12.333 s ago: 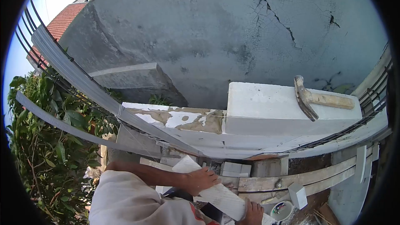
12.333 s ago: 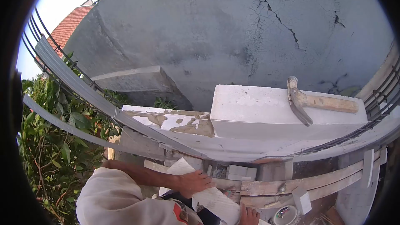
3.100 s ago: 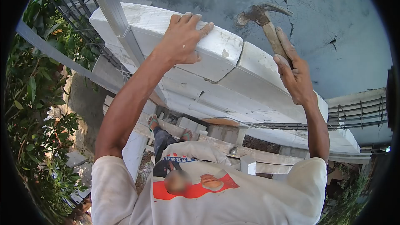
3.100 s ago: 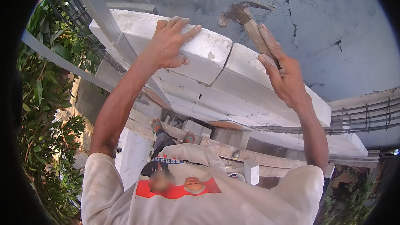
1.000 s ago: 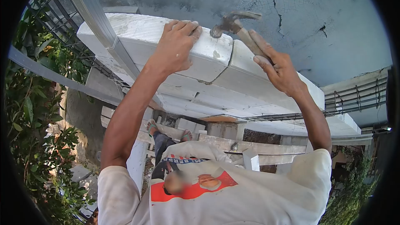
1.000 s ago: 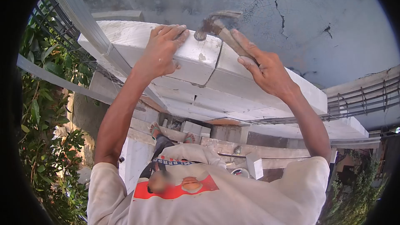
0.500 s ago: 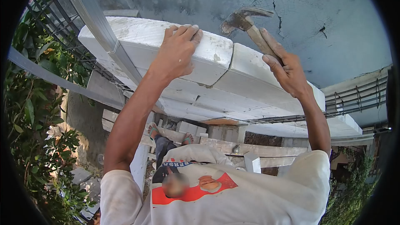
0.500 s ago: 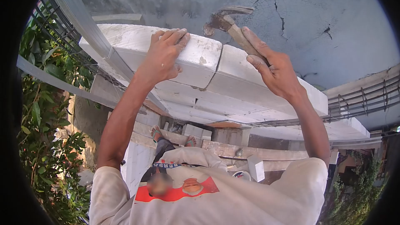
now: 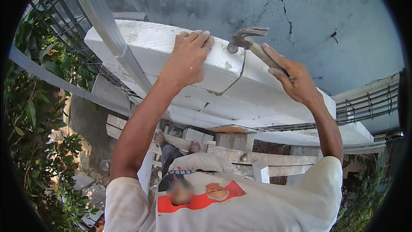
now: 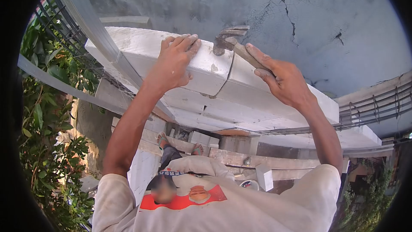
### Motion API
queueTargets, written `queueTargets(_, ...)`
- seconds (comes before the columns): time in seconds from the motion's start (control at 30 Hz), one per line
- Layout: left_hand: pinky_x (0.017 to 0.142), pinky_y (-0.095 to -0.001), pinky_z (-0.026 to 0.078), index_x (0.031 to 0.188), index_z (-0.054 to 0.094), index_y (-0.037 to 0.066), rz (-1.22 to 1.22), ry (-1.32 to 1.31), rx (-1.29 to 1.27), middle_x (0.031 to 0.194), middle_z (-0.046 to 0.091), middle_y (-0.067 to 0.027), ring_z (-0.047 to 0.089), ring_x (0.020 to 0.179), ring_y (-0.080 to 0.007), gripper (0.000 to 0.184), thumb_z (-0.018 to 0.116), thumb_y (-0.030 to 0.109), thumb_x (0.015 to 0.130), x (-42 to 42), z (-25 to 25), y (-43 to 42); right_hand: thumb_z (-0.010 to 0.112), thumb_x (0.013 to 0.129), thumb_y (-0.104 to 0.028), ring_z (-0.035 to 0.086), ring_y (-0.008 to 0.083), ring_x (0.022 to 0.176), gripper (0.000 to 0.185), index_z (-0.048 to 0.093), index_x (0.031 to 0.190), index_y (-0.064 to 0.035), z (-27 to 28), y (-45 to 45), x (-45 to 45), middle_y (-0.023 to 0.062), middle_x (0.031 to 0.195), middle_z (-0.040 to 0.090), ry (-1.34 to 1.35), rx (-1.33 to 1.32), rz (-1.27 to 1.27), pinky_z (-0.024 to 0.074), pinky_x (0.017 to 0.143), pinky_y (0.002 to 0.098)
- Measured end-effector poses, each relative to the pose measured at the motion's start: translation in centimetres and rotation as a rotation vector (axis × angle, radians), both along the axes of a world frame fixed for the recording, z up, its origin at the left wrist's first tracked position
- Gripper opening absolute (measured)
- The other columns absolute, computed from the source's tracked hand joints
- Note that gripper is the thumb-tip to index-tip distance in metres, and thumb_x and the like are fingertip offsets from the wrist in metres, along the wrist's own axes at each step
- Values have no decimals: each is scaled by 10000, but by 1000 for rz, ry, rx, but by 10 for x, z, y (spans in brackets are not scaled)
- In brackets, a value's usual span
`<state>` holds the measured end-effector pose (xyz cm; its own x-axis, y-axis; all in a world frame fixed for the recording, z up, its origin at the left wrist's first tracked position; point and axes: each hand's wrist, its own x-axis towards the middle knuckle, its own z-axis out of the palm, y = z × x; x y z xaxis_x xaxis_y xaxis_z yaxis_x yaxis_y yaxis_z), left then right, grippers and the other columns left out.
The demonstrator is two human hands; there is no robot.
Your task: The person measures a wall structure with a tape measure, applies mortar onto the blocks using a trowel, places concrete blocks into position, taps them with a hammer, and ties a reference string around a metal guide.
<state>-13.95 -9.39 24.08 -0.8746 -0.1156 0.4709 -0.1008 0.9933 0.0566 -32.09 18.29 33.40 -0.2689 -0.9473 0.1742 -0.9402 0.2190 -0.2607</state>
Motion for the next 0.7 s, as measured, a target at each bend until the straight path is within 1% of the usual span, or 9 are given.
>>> queueTargets(0.13,1224,-478,287,1471,578,-1,1,-25,30,1541,528,-160,452,1456,-301,910,908,123,632,3,-1,3,669,1022,-214,739,388,978,695,374,1645,-296,-17,2,8,207,1265,729,-97,-119,-5,586,950,479)
queueTargets(0.2,1226,-480,284,1471,578,-1,-1,-16,14,1540,528,-159,450,1458,-300,907,906,126,635,3,1,5,677,1015,-200,737,393,963,706,372,1648,-271,-8,0,6,213,1194,750,-46,145,-118,585,931,486)
queueTargets(0.23,1228,-481,281,1471,578,0,6,-26,15,1540,529,-159,449,1460,-299,905,905,128,637,5,1,6,677,1015,-200,737,393,963,706,372,1648,-271,-6,0,7,213,1194,750,-41,140,-115,585,931,486)
queueTargets(0.33,1233,-487,277,1477,573,1,-13,-24,46,1539,527,-157,444,1463,-299,910,906,131,641,7,2,3,724,976,-126,749,311,899,751,388,1646,-173,-19,9,20,210,1112,765,12,-108,-27,592,872,411)
queueTargets(0.4,1237,-489,271,1482,565,0,-3,-36,34,1545,520,-157,435,1470,-299,920,912,144,643,5,0,1,770,917,-47,716,207,854,739,455,1586,-65,-39,23,44,191,1076,755,-177,-419,-176,566,803,334)
queueTargets(0.43,1242,-491,266,1487,558,-1,4,-45,15,1550,513,-157,427,1476,-299,930,919,156,645,3,-1,1,806,866,-2,658,134,823,634,559,1450,9,-60,29,51,159,1049,732,-203,-541,-216,532,761,277)
queueTargets(0.53,1251,-499,253,1498,541,-1,-2,-101,30,1563,495,-158,410,1488,-299,953,929,180,647,4,6,2,811,906,-119,629,137,789,415,662,1266,25,-109,52,89,99,982,714,-601,-557,-423,530,745,316)
queueTargets(0.57,1251,-499,253,1498,541,-1,-12,-104,29,1563,495,-158,410,1488,-299,953,929,180,647,3,6,2,804,925,-159,622,138,787,373,680,1222,30,-124,64,105,77,963,707,-798,-414,-568,529,744,328)
queueTargets(0.7,1258,-517,234,1514,521,-1,-20,-114,31,1570,486,-154,404,1492,-296,985,943,202,647,4,7,3,826,914,-256,617,125,811,300,724,1046,-6,-221,101,154,34,867,680,-980,-271,-718,516,730,332)
